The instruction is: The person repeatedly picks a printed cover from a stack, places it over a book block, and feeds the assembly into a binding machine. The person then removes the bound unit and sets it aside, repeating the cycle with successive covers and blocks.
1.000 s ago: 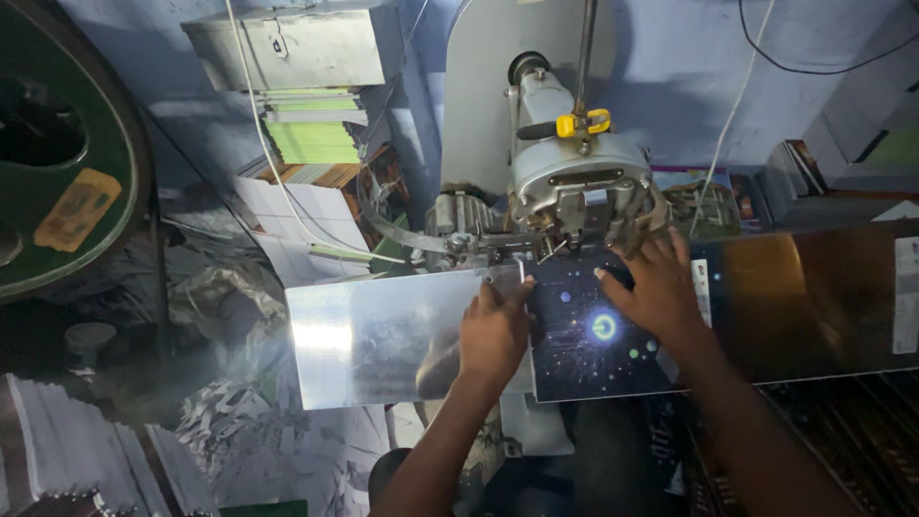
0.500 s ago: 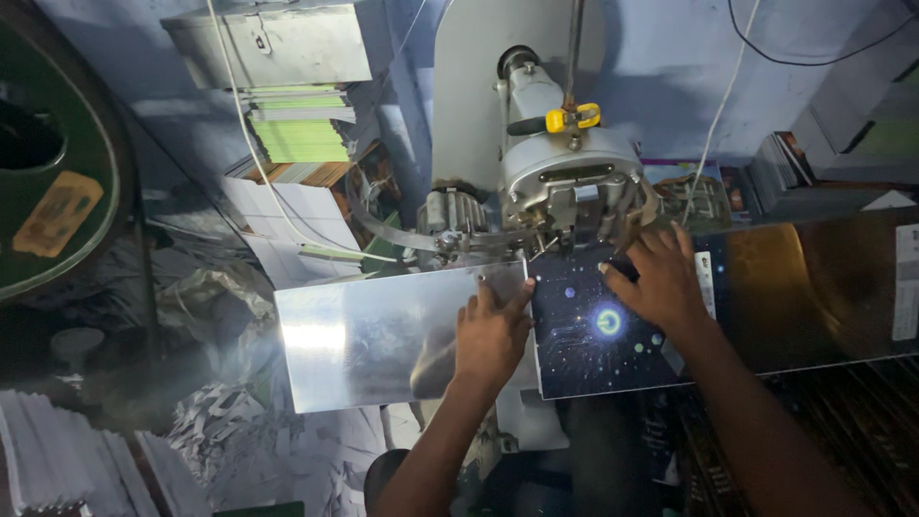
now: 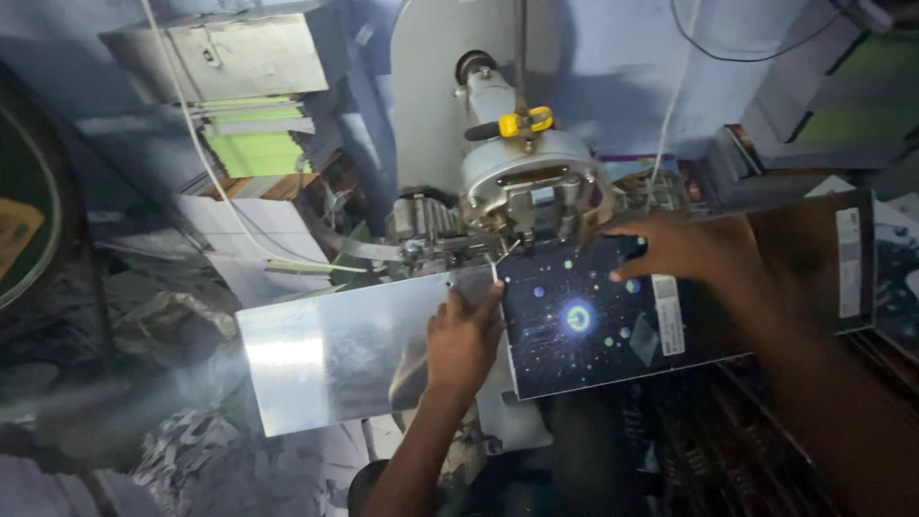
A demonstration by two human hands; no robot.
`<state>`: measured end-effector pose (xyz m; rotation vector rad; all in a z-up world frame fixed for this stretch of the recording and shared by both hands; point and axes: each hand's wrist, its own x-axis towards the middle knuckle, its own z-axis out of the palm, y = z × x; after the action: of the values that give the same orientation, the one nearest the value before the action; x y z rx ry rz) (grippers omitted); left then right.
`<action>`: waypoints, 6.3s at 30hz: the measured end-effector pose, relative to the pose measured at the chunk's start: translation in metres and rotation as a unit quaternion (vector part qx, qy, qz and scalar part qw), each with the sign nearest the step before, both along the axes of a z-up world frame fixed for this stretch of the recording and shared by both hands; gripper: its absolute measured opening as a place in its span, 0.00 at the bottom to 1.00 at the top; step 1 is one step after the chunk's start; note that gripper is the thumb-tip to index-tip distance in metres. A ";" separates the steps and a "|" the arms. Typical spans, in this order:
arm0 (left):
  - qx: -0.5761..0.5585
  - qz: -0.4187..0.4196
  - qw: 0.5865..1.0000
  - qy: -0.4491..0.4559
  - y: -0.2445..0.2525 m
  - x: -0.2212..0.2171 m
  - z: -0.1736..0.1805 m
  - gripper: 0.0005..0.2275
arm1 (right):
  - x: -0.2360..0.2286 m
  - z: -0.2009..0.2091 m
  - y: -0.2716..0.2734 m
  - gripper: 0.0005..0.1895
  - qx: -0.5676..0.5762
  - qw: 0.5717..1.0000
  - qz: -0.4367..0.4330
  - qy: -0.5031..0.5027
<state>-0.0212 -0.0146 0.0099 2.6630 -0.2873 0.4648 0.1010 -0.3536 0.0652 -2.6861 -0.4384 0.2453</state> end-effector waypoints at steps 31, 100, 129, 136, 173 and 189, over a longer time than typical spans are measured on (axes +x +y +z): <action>0.063 -0.001 0.995 -0.074 -0.011 0.005 0.005 0.29 | -0.045 0.040 -0.131 0.36 -0.150 0.984 -0.047 -0.086; 0.121 0.016 0.984 -0.132 -0.025 0.003 0.003 0.27 | -0.098 -0.078 -0.122 0.27 -0.032 0.928 -0.177 -0.327; -0.126 -0.097 0.977 -0.141 0.029 -0.017 0.002 0.15 | -0.102 -0.065 0.125 0.21 0.128 0.880 0.129 -0.439; -0.145 -0.026 0.980 -0.137 0.054 -0.026 0.007 0.06 | -0.096 -0.065 0.174 0.23 0.089 0.894 0.164 -0.406; -0.120 0.097 0.974 -0.166 0.171 -0.117 0.044 0.18 | -0.068 -0.042 0.329 0.33 0.084 0.931 0.132 -0.329; -0.080 0.239 0.944 -0.212 0.260 -0.207 0.071 0.16 | -0.070 -0.043 0.331 0.32 0.091 0.917 0.125 -0.369</action>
<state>-0.2279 0.2451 0.0807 2.4328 0.2779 1.1641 0.0310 -0.0224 0.0218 -2.4435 -0.9680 -0.7344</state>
